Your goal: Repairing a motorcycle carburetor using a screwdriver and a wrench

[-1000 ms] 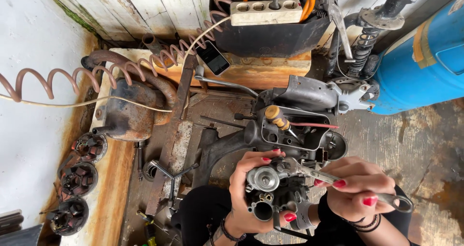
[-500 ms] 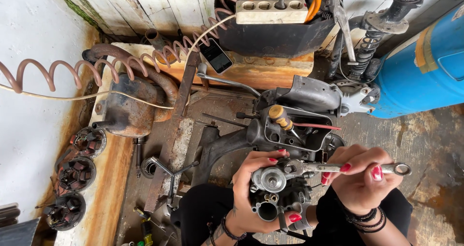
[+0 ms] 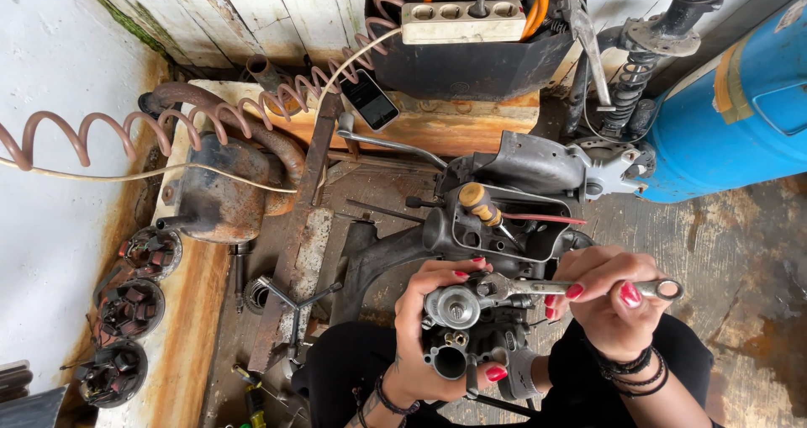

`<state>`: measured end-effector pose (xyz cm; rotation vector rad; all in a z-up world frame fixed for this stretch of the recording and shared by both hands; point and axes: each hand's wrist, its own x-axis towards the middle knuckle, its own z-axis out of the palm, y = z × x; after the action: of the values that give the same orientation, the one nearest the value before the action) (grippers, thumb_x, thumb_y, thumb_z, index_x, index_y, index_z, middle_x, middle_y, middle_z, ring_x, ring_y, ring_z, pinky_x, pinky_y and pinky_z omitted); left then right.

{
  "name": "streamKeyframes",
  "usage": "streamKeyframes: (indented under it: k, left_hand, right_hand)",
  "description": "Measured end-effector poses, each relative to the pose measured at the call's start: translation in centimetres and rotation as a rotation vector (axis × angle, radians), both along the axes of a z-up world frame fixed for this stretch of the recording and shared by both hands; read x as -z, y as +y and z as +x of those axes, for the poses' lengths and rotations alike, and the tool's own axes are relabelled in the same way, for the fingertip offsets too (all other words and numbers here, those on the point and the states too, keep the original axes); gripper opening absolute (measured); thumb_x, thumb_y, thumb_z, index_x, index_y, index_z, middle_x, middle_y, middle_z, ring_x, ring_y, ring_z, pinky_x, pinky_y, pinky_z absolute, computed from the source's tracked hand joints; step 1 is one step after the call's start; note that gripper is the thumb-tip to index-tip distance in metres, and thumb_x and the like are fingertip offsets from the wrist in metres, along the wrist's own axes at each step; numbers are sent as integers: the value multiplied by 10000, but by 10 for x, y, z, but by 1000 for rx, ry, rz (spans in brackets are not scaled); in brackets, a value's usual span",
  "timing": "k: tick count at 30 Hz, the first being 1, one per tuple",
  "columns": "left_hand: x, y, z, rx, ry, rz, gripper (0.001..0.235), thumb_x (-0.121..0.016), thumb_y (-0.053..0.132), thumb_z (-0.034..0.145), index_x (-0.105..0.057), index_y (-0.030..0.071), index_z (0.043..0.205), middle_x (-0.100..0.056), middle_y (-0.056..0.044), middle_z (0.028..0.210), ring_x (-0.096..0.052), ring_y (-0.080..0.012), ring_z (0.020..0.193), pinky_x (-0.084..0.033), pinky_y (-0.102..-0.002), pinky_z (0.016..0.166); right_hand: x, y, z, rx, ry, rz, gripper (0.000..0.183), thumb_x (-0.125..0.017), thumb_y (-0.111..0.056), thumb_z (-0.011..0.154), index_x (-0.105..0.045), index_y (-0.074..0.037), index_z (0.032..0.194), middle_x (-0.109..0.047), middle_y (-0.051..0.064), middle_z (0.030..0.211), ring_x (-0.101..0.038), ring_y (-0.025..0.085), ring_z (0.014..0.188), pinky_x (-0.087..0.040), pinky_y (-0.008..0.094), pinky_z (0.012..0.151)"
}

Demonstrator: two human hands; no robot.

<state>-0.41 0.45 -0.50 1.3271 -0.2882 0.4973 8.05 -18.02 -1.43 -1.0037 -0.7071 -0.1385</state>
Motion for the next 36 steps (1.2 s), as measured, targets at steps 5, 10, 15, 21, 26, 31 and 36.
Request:
streamKeyframes:
  k: [5,10,15,21,26,31,36]
  left_hand:
    - [0,3,-1,91,-4,5,614,-817,407,810,-514,60,1215,-632,-218,1267,-646,-346,1223,-576,-490,1051]
    - [-4,0,-1,152,6,15,615,-796,444,836,-514,70,1235,-640,-205,1252,-640,-319,1212,-572,-475,1051]
    - [0,-2,1,256,-12,-30,634,-781,522,865,-531,60,1219,-631,-201,1251,-645,-331,1205,-561,-482,1065]
    - [-8,-4,0,473,70,146,699,-660,668,869,-564,65,1209,-646,-180,1237,-665,-328,1204,-545,-454,1075]
    - [-6,-8,-2,419,88,18,626,-749,538,851,-564,88,1244,-630,-161,1271,-652,-293,1190,-561,-448,1074]
    - [-1,-8,2,178,-25,-23,620,-824,419,833,-531,67,1251,-636,-191,1273,-636,-320,1219,-573,-489,1071]
    - [2,-6,1,-16,-23,-14,642,-812,474,843,-497,59,1219,-630,-203,1231,-635,-325,1202,-576,-474,1022]
  right_hand:
    - [1,-4,4,-30,61,4,319,-570,-276,1015,-659,-82,777,-634,105,659,-549,185,445,-391,300,484]
    - [-7,3,16,-101,37,31,331,-474,-193,1043,-633,-69,780,-597,64,594,-545,141,442,-422,245,417]
    - [-10,9,25,-319,237,176,321,-461,-131,1017,-576,-17,740,-501,103,546,-420,154,356,-391,257,358]
    - [-5,0,31,-463,604,116,403,-522,-57,963,-502,-20,563,-493,95,546,-381,143,364,-385,240,373]
    - [-30,-4,28,-284,379,151,311,-485,-120,1007,-593,-47,725,-494,45,536,-424,97,364,-348,182,327]
    - [-10,-16,-3,80,-51,46,318,-469,-131,1116,-678,-46,892,-621,3,716,-634,83,489,-537,140,382]
    - [14,-19,-23,316,-179,-172,325,-569,-343,1081,-701,-140,864,-705,35,676,-681,82,470,-606,203,481]
